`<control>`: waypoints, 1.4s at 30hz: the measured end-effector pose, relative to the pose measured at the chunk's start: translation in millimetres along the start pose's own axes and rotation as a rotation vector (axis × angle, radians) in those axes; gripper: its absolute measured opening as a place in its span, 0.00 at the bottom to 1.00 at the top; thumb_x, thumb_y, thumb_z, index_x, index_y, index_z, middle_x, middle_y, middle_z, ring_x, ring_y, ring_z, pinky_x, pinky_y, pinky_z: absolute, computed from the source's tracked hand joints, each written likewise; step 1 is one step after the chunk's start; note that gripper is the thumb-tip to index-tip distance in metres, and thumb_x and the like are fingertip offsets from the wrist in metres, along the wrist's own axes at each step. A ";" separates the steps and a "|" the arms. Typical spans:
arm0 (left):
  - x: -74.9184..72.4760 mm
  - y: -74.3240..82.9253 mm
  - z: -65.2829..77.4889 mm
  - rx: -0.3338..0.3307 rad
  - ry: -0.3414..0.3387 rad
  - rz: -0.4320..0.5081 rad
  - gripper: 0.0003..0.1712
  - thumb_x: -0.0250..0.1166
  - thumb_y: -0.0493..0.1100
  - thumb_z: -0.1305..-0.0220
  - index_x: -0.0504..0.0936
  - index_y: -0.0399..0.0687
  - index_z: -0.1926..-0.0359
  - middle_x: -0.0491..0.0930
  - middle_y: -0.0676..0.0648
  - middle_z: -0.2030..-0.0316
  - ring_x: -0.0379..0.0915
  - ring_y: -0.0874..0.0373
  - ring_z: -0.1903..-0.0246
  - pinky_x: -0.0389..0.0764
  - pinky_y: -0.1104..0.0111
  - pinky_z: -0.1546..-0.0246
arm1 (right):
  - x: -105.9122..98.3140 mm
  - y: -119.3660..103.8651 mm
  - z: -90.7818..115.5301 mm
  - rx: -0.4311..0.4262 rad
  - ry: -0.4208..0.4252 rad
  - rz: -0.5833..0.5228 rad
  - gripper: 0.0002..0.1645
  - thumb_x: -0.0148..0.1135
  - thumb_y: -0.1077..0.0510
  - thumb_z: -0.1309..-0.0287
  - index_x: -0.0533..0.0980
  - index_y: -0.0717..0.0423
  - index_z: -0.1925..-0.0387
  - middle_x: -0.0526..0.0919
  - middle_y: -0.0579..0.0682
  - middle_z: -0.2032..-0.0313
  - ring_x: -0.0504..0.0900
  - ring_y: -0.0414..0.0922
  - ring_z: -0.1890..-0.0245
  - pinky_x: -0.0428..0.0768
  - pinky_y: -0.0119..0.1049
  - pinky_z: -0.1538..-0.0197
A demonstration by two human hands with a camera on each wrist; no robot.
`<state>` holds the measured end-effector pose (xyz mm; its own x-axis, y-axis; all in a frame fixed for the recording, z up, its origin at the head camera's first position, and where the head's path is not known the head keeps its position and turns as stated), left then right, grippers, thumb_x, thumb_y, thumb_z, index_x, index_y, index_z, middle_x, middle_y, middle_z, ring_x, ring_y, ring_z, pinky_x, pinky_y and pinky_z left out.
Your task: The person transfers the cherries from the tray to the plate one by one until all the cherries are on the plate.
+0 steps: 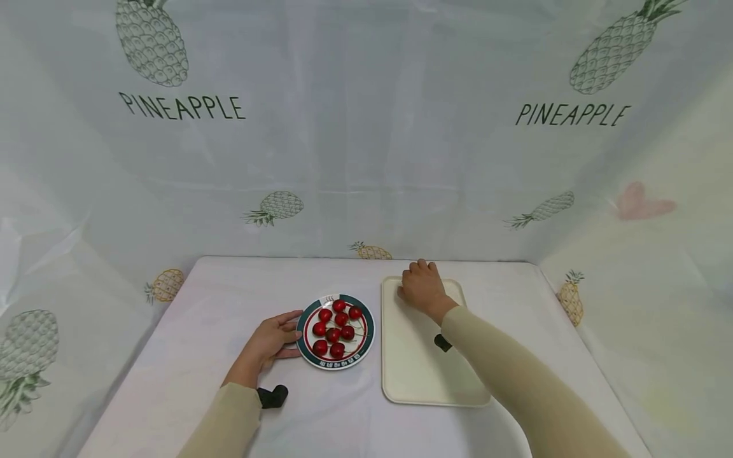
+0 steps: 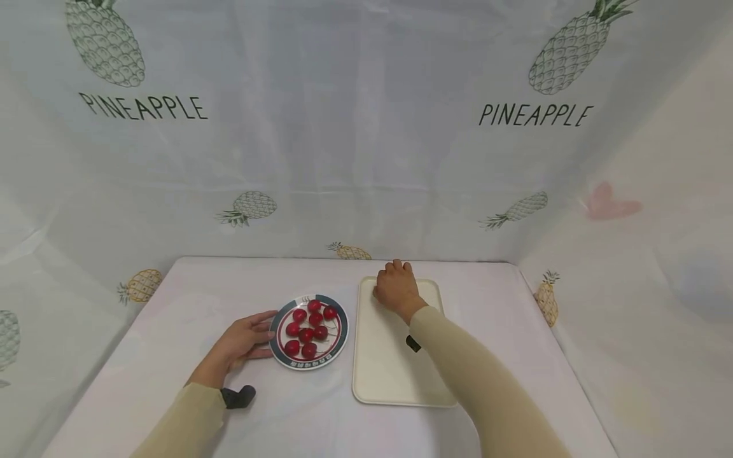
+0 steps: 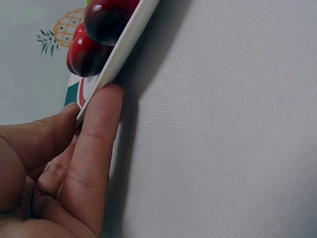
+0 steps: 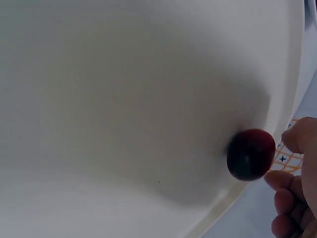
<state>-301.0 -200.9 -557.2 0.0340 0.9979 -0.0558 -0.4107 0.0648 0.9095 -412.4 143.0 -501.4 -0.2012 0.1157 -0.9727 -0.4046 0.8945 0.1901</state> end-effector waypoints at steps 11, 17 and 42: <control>3.6 -2.3 0.3 -0.001 0.002 0.004 0.33 0.61 0.27 0.26 0.71 0.46 0.24 0.77 0.32 0.34 0.89 0.52 0.59 0.92 0.55 0.59 | 12.5 -10.1 9.8 -0.111 -0.055 0.042 0.12 0.58 0.55 0.29 0.82 0.59 0.60 0.76 0.51 0.64 0.68 0.51 0.58 0.70 0.47 0.51; 3.6 -2.2 0.1 -0.001 0.008 0.001 0.33 0.61 0.27 0.26 0.71 0.47 0.24 0.77 0.32 0.34 0.89 0.52 0.59 0.92 0.56 0.59 | 9.5 -17.8 24.4 -0.241 0.056 0.031 0.10 0.57 0.60 0.32 0.80 0.57 0.69 0.74 0.51 0.69 0.68 0.52 0.63 0.69 0.46 0.56; 2.2 -2.0 -1.5 0.000 0.019 -0.023 0.33 0.61 0.29 0.26 0.70 0.47 0.23 0.75 0.31 0.33 0.89 0.53 0.59 0.92 0.56 0.59 | 11.2 22.1 90.0 -0.084 0.215 -0.088 0.18 0.69 0.47 0.37 0.80 0.59 0.65 0.74 0.49 0.69 0.70 0.52 0.62 0.70 0.45 0.58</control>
<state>-301.5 -198.8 -559.7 0.0260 0.9961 -0.0840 -0.4103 0.0873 0.9077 -343.3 202.9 -520.1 -0.3437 -0.0642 -0.9369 -0.5002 0.8569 0.1248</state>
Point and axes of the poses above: each hand's wrist, its own z-axis away from the middle knuckle, its own x-axis out of the palm, y = z × x, the point moved 4 cm from there along -z, towards the middle knuckle
